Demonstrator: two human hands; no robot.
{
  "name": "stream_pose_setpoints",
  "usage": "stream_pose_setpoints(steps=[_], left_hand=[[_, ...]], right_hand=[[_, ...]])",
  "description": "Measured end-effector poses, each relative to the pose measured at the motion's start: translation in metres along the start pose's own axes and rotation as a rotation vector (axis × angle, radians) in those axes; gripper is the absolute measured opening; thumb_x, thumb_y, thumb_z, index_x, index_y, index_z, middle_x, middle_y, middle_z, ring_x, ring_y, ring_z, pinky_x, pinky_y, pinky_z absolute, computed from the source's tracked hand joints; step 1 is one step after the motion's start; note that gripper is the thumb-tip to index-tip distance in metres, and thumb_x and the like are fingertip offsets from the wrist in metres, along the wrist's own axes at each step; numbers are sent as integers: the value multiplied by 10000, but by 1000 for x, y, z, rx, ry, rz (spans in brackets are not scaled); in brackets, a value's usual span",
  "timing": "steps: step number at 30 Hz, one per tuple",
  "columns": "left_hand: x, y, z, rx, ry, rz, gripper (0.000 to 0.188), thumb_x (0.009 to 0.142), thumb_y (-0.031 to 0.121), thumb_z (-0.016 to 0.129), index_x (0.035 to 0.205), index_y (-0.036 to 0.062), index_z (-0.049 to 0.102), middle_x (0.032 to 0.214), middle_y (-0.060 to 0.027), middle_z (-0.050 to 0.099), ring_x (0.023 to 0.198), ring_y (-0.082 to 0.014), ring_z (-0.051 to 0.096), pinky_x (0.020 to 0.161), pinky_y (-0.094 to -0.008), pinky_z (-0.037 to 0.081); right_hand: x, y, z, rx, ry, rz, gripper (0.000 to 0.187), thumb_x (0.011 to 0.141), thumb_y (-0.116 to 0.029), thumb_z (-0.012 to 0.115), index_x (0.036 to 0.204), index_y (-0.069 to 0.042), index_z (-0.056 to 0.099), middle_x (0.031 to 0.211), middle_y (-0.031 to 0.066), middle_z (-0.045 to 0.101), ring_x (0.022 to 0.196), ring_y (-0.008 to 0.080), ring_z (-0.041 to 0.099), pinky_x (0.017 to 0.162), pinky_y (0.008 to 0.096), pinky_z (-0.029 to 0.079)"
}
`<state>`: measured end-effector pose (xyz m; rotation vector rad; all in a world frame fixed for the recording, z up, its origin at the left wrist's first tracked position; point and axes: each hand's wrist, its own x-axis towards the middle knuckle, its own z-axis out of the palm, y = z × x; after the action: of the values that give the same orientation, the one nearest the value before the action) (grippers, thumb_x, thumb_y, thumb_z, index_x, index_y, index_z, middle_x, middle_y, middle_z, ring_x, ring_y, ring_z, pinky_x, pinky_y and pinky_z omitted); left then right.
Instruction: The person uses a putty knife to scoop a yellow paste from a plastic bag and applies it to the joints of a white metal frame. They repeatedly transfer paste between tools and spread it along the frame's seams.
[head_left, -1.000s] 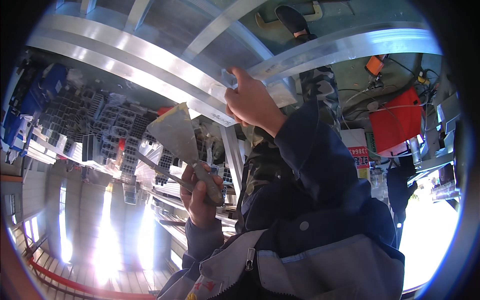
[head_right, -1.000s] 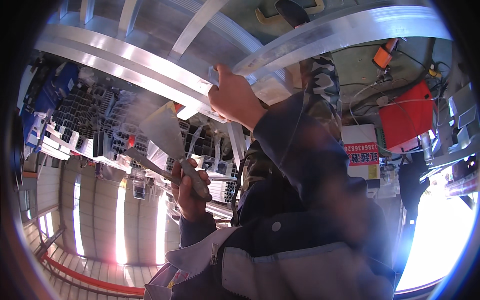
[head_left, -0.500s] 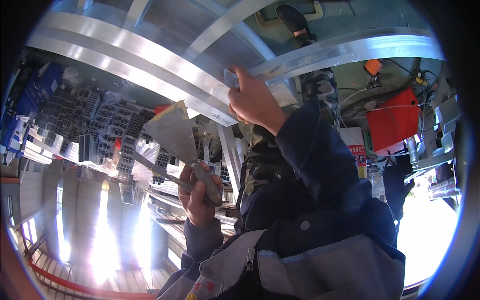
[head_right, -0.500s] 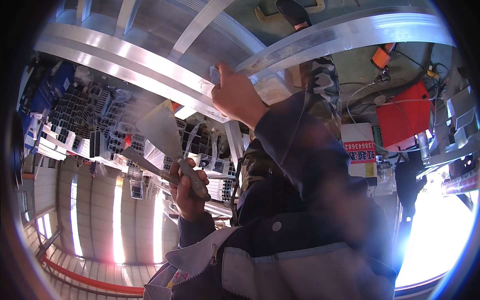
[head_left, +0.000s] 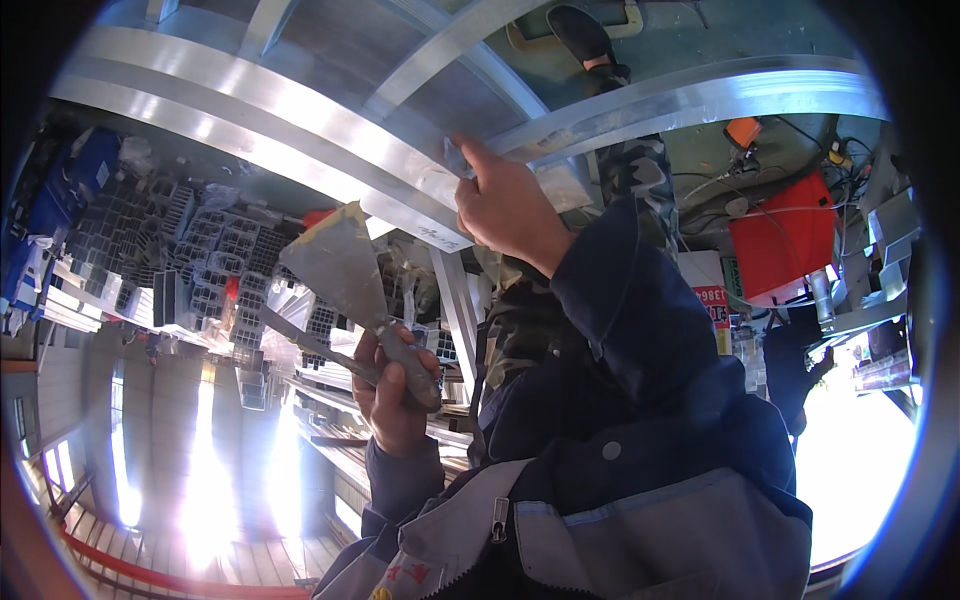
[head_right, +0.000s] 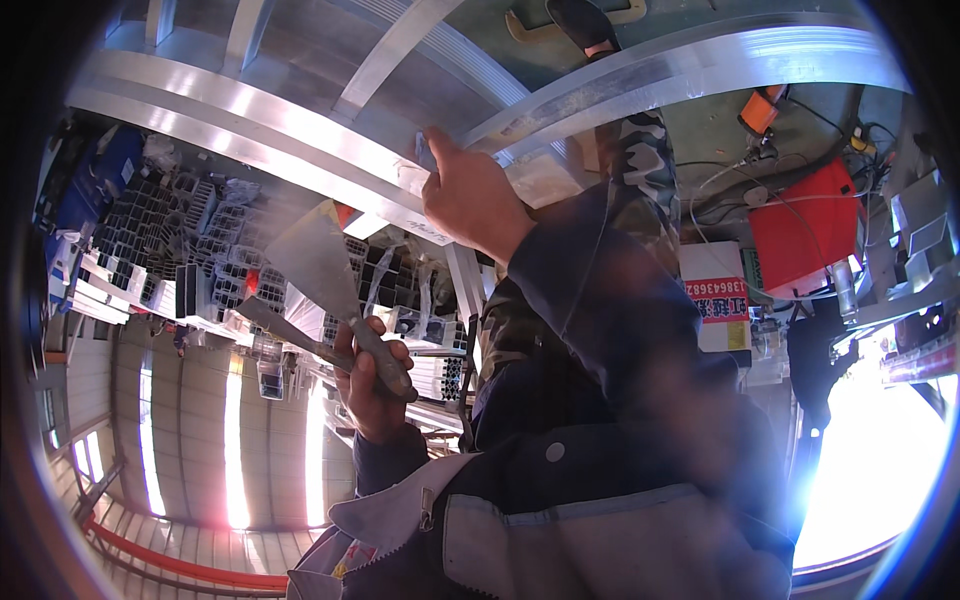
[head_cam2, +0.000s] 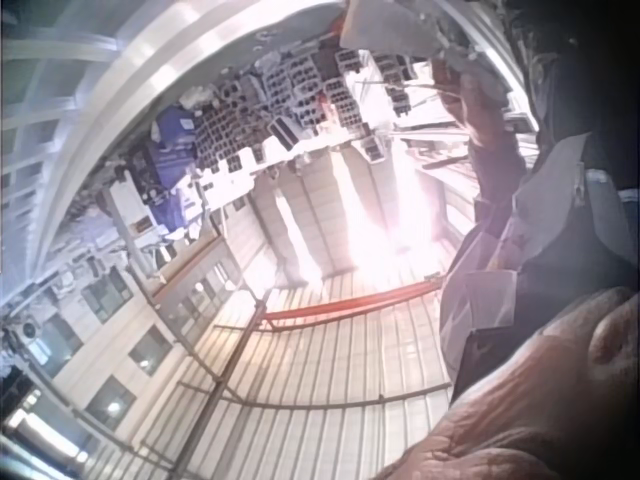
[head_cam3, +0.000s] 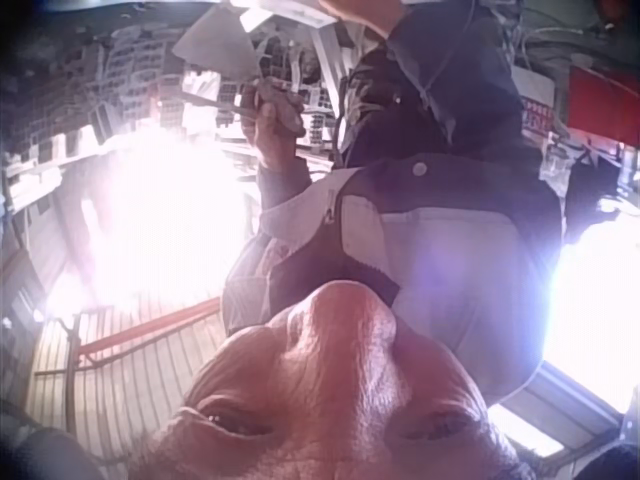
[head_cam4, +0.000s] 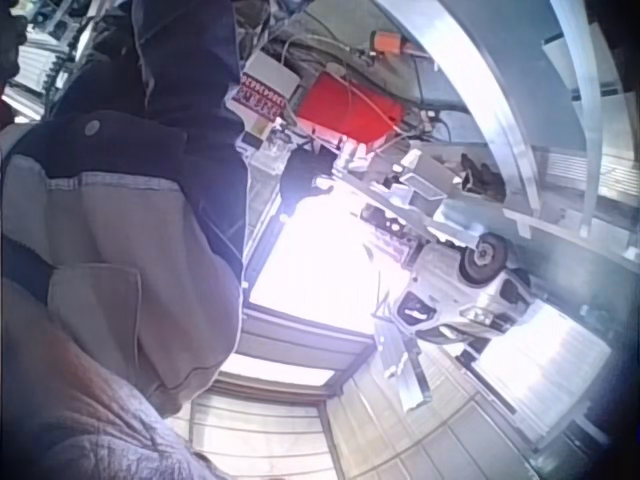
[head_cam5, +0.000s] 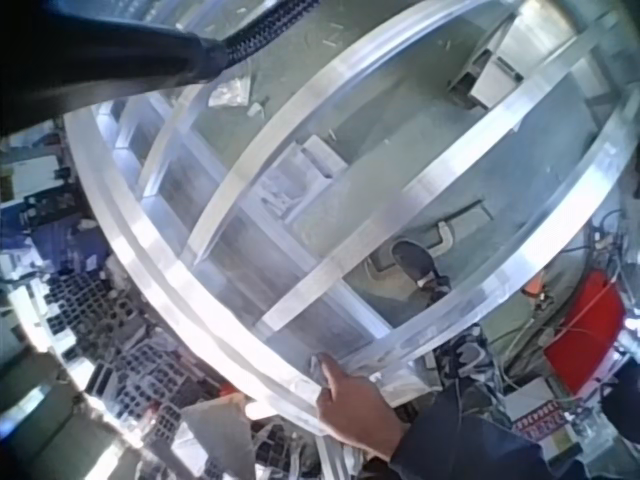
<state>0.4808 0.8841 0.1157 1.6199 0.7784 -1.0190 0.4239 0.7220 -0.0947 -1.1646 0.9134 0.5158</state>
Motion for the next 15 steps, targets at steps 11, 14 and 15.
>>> stream_pose_setpoints(steps=[11, 14, 15], left_hand=[[1, 1, 2, 2, 5, -14, 578, 967, 176, 635, 1473, 32, 395, 1228, -149, 550, 915, -220, 687, 725, -331, 593], [1, 0, 1, -4, 10, -15, 576, 968, 175, 632, 1474, 34, 395, 1230, -149, 551, 914, -221, 686, 728, -334, 591], [1, 0, 2, -4, 11, -15, 576, 969, 175, 632, 1474, 35, 394, 1231, -149, 551, 914, -221, 686, 729, -335, 592]], right_hand=[[-11, 2, 7, 13, 21, -4, 514, 940, -100, 499, 1438, 15, 447, 613, 130, 647, 553, 251, 670, 608, 388, 534], [-15, 3, 11, 22, 35, -10, 522, 945, -102, 504, 1449, 17, 438, 606, 123, 645, 547, 237, 664, 606, 378, 528], [-16, 3, 13, 22, 42, -14, 525, 946, -101, 504, 1452, 18, 434, 603, 121, 644, 546, 233, 662, 604, 376, 526]])
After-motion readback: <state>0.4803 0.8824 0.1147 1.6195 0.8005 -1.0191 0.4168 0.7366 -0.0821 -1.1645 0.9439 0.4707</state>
